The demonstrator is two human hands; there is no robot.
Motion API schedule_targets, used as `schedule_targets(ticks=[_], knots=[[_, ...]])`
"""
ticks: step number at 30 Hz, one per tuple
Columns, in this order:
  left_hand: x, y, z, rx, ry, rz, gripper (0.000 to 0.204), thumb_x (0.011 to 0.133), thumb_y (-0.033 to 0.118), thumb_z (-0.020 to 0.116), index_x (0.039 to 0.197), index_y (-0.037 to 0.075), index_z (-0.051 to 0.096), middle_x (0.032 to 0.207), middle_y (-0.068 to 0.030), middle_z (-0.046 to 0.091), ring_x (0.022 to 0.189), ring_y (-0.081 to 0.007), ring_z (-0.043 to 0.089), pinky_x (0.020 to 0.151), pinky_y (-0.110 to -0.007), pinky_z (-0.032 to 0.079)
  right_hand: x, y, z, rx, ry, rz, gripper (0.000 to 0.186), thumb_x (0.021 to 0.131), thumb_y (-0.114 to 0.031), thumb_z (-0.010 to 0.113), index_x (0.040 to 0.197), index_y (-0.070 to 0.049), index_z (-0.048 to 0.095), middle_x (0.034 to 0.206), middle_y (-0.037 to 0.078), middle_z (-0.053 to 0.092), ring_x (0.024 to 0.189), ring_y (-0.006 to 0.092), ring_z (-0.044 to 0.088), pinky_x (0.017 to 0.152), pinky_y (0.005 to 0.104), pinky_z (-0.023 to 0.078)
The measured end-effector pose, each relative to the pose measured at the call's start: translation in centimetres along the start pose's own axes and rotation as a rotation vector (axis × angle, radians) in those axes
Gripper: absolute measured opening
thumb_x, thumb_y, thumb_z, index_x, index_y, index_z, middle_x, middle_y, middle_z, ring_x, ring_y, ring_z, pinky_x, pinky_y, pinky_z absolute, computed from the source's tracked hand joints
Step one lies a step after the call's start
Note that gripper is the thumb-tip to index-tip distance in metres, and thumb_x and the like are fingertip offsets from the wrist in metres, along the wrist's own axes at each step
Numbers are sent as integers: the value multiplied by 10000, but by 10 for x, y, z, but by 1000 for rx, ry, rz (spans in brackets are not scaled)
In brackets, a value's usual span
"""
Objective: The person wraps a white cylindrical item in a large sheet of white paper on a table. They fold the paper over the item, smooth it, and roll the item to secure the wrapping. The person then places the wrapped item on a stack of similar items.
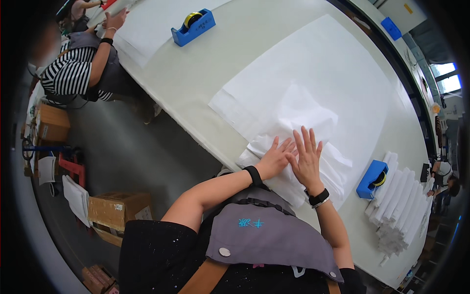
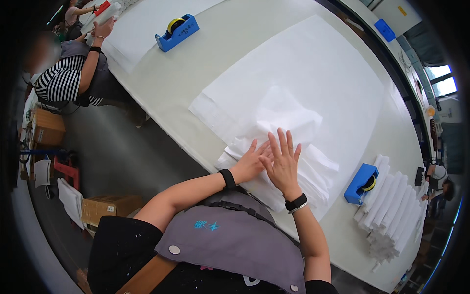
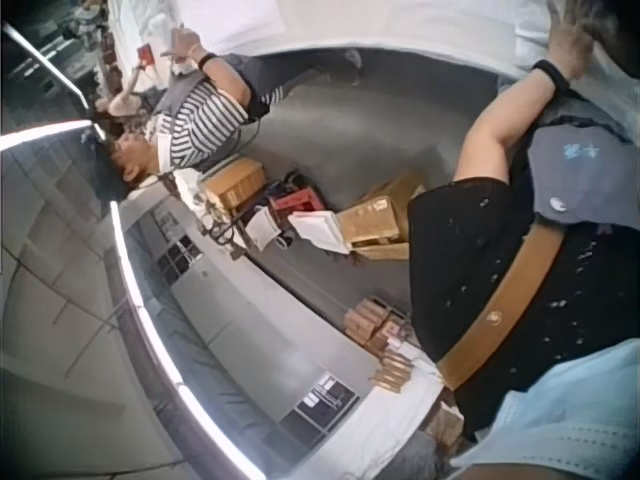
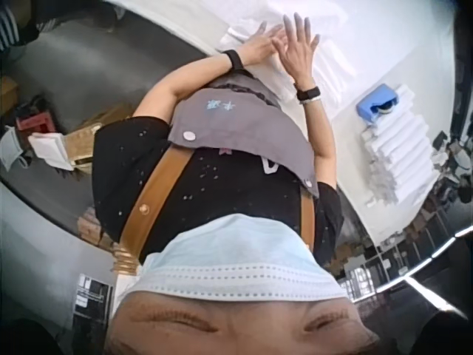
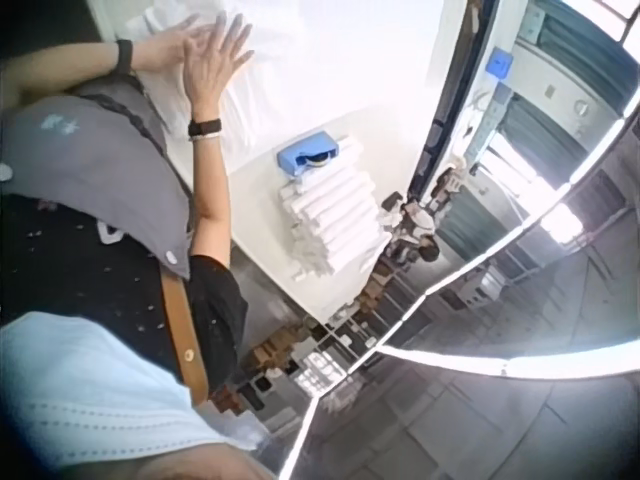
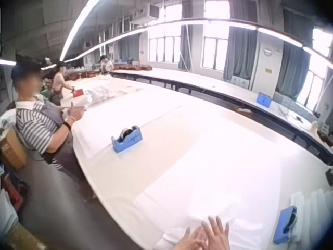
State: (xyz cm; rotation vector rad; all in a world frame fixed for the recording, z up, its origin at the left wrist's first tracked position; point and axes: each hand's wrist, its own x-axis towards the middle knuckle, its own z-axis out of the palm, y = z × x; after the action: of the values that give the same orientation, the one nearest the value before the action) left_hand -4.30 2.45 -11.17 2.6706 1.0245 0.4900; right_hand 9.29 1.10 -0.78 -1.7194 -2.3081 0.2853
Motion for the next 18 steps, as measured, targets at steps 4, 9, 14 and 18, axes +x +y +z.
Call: schedule_targets(ticks=[4,9,14,18], knots=[[-11,-16,-9,-11,-91,-18,564,908,202,517,1446,80,397,1531,-137,331,1440,-331,255,1136,-599,191,-36,13,61,-10,-138,219,713,932,-532,501,1514,-164,313,1593,119,216,1485,307,140,1136,621,41],[-75,-81,-36,-159,-103,-146,501,831,94,557,1331,75,534,1472,-156,387,1372,-326,355,1090,-531,333,-38,10,78,-61,-160,262,714,927,-545,502,1511,-178,320,1596,118,206,1484,308,140,1133,629,45],[-70,-85,-54,-204,-193,-209,500,757,150,644,1252,84,605,1431,-155,417,1333,-345,375,1089,-544,317,-38,1,86,-48,-134,291,705,925,-544,507,1508,-191,329,1597,114,201,1483,298,146,1130,635,40],[-17,-26,-68,-319,1,20,936,680,431,798,1477,179,376,1549,-150,269,1456,-370,182,1161,-583,134,-41,3,93,-47,-43,271,697,927,-541,496,1511,-202,323,1597,104,200,1487,292,133,1122,652,58]])
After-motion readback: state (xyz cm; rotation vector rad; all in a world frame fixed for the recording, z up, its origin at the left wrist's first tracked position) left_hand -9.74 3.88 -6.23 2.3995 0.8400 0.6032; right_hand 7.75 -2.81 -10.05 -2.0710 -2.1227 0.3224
